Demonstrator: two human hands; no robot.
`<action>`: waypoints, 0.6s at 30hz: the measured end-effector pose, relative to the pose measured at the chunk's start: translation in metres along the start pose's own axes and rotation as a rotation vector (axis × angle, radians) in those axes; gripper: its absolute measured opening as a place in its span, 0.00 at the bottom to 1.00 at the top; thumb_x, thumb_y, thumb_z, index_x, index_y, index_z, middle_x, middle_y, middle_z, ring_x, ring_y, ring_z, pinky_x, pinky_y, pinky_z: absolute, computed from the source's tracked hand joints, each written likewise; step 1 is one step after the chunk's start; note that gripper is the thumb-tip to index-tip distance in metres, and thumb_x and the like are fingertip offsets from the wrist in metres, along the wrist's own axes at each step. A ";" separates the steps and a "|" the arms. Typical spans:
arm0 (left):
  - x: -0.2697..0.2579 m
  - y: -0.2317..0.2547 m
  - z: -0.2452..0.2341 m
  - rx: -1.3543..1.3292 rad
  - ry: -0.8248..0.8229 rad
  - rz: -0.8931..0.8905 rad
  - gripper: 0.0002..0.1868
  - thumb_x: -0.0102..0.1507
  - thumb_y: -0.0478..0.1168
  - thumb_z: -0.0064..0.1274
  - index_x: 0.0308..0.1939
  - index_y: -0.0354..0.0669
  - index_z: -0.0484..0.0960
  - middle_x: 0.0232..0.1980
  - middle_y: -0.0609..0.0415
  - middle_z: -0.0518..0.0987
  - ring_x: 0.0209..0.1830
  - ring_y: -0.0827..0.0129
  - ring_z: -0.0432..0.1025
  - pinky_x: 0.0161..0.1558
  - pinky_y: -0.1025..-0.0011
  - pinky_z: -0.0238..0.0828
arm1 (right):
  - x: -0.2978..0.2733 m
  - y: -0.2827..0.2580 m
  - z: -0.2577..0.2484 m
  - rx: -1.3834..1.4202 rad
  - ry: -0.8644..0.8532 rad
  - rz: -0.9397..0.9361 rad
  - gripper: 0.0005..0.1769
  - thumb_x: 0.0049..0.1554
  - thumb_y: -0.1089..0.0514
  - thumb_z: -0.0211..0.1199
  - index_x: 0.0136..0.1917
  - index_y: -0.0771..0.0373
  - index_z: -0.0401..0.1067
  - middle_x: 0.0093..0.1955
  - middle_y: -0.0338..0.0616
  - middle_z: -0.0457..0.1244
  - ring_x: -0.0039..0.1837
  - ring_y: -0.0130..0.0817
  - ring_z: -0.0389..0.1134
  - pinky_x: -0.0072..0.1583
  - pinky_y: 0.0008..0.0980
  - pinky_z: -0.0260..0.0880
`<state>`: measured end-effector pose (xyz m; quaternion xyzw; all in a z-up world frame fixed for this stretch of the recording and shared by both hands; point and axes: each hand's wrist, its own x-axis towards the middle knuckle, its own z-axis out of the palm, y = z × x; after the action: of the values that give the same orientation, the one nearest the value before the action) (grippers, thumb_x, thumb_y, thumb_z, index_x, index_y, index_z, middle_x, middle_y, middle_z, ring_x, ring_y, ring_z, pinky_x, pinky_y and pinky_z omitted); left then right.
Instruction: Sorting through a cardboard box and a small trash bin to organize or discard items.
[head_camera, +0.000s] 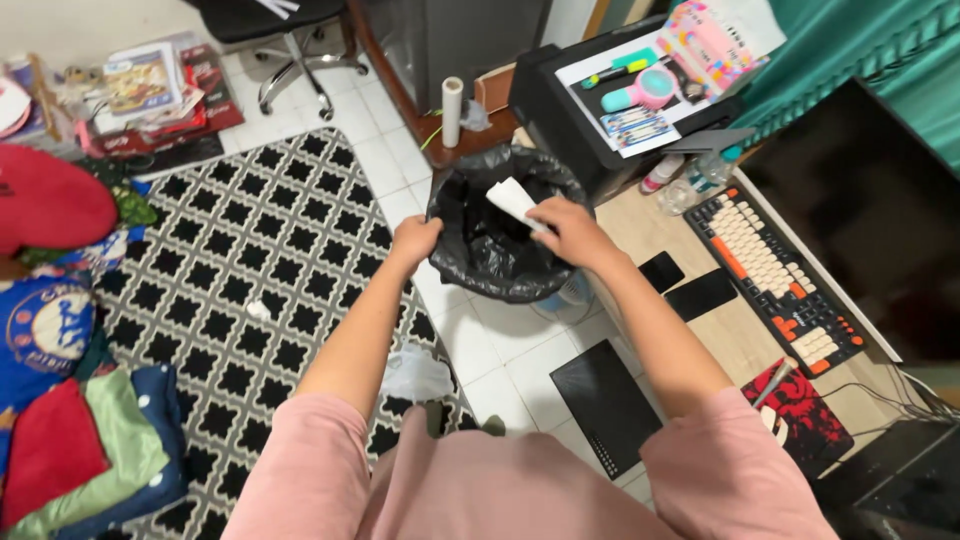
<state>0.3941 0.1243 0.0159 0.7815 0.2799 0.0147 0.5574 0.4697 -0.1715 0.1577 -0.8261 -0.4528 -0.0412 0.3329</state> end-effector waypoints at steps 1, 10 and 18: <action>-0.005 -0.002 -0.007 0.000 0.004 -0.015 0.20 0.57 0.48 0.52 0.35 0.32 0.85 0.32 0.40 0.84 0.34 0.55 0.79 0.43 0.62 0.73 | -0.002 -0.006 0.008 0.010 -0.012 0.000 0.15 0.54 0.63 0.68 0.55 0.64 0.76 0.53 0.49 0.69 0.57 0.50 0.70 0.60 0.41 0.70; -0.031 -0.039 -0.059 0.029 0.151 0.002 0.19 0.59 0.47 0.53 0.37 0.29 0.84 0.33 0.40 0.83 0.34 0.56 0.78 0.42 0.61 0.72 | -0.003 -0.024 0.030 0.100 -0.092 0.006 0.11 0.57 0.62 0.69 0.54 0.64 0.76 0.58 0.47 0.68 0.60 0.47 0.70 0.62 0.39 0.71; -0.080 -0.047 -0.092 -0.110 0.247 -0.124 0.18 0.58 0.47 0.53 0.41 0.35 0.85 0.35 0.47 0.85 0.36 0.63 0.78 0.43 0.64 0.72 | -0.013 0.040 0.079 0.235 0.163 0.302 0.25 0.61 0.53 0.68 0.67 0.67 0.66 0.60 0.52 0.64 0.56 0.38 0.70 0.56 0.35 0.72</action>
<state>0.2764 0.1773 0.0328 0.7232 0.3931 0.0916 0.5605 0.4747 -0.1491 0.0719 -0.8341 -0.2970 -0.0043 0.4648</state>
